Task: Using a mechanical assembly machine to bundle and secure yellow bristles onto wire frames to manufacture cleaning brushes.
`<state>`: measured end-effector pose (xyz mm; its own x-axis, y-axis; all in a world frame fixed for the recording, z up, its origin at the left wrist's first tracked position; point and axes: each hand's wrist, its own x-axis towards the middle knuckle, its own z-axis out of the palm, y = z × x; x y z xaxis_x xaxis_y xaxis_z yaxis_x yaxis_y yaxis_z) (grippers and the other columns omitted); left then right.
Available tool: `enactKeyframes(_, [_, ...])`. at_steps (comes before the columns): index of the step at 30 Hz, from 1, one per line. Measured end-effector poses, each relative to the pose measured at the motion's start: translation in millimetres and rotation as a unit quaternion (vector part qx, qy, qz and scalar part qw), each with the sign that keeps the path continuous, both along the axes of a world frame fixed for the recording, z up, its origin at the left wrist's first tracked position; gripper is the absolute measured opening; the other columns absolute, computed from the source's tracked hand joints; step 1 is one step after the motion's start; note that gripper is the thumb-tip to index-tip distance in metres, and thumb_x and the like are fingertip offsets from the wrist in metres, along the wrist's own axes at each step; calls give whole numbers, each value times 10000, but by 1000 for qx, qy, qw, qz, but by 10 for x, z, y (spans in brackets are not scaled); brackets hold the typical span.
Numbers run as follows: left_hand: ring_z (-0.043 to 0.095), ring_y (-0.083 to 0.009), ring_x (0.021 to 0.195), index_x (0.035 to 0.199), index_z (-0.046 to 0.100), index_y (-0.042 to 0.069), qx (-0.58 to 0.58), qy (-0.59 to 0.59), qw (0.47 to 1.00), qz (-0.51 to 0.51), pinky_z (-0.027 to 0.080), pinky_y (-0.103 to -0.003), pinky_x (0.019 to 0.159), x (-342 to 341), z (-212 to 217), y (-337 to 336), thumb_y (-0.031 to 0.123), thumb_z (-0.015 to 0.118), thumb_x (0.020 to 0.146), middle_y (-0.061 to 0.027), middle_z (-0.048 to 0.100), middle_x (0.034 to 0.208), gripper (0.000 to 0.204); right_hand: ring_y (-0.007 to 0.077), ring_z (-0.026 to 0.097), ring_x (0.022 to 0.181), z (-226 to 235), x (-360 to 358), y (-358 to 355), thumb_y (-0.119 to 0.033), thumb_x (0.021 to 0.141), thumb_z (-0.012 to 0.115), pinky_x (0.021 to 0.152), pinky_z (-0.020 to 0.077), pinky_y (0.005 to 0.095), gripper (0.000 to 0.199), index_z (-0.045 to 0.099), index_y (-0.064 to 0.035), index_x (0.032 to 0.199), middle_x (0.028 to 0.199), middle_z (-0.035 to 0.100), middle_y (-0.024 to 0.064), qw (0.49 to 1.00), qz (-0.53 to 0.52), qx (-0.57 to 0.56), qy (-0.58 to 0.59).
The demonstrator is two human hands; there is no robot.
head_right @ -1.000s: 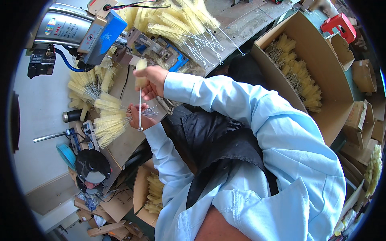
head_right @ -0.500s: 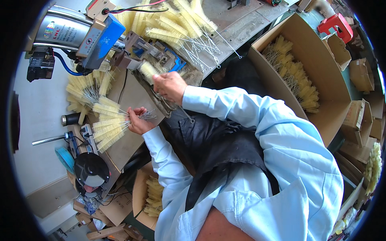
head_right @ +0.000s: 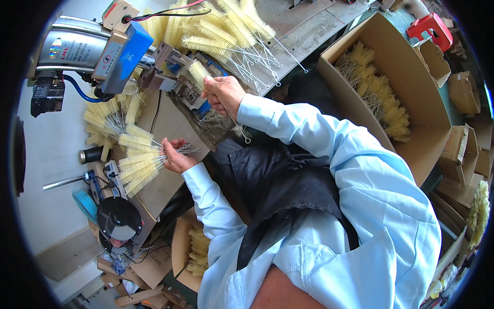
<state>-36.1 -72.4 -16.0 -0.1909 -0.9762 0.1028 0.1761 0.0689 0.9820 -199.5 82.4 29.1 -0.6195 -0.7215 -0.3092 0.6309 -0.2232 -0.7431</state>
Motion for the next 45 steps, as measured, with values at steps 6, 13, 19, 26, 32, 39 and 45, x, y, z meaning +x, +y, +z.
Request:
enactKeyframes(6, [568, -167, 619, 1010, 598, -8, -2, -4, 1000, 0, 494, -302, 595, 15, 8, -7, 140, 578, 955, -68, 575, 704, 159, 69, 293, 432, -22, -58, -47, -414, 1037, 487, 402, 243, 247, 409, 529, -50, 855, 567, 316, -52, 999, 13, -2, -34])
enactKeyframes(13, [566, -178, 633, 872, 549, 10, -5, -13, 1000, 9, 492, -316, 610, -29, 54, 28, 163, 616, 931, -80, 572, 709, 177, 91, 307, 431, 0, -90, -60, -353, 1044, 479, 401, 259, 268, 393, 540, -29, 830, 549, 350, -31, 999, 5, -6, -48])
enactKeyframes(19, [564, -178, 629, 902, 564, 2, -8, -9, 1000, 1, 489, -315, 600, -18, 71, 39, 158, 602, 937, -83, 576, 717, 165, 79, 288, 419, 44, -111, -33, -403, 1037, 495, 390, 237, 257, 411, 523, -55, 820, 549, 319, -45, 999, 15, 3, -51])
enactKeyframes(26, [567, -163, 619, 990, 606, 1, 3, 5, 1000, 3, 491, -297, 593, 11, 3, 12, 151, 587, 954, -63, 576, 699, 156, 88, 260, 430, -89, -145, -37, -386, 1049, 448, 399, 229, 268, 379, 508, -54, 876, 543, 281, -50, 989, 62, -67, -112])
enactKeyframes(32, [562, -160, 610, 951, 601, 1, 1, 8, 1000, -3, 489, -295, 593, 6, 18, 20, 150, 588, 957, -58, 573, 690, 150, 84, 240, 453, -125, -183, -36, -407, 1057, 416, 389, 226, 256, 373, 474, -77, 895, 569, 268, -58, 970, 88, -128, -188])
enactKeyframes(39, [554, -155, 609, 944, 596, 9, 2, 13, 1000, -5, 479, -298, 592, -1, 20, 28, 151, 593, 954, -54, 568, 693, 142, 79, 228, 452, -53, -189, -6, -392, 1061, 409, 410, 211, 255, 362, 478, -77, 895, 562, 245, -67, 978, 82, -95, -168])
enactKeyframes(45, [551, -156, 607, 950, 592, 9, 1, 8, 1000, -3, 479, -300, 591, 3, 26, 28, 145, 593, 952, -52, 565, 697, 136, 81, 210, 460, -70, -217, 16, -391, 1060, 409, 404, 200, 256, 360, 476, -83, 887, 565, 218, -67, 977, 93, -102, -160])
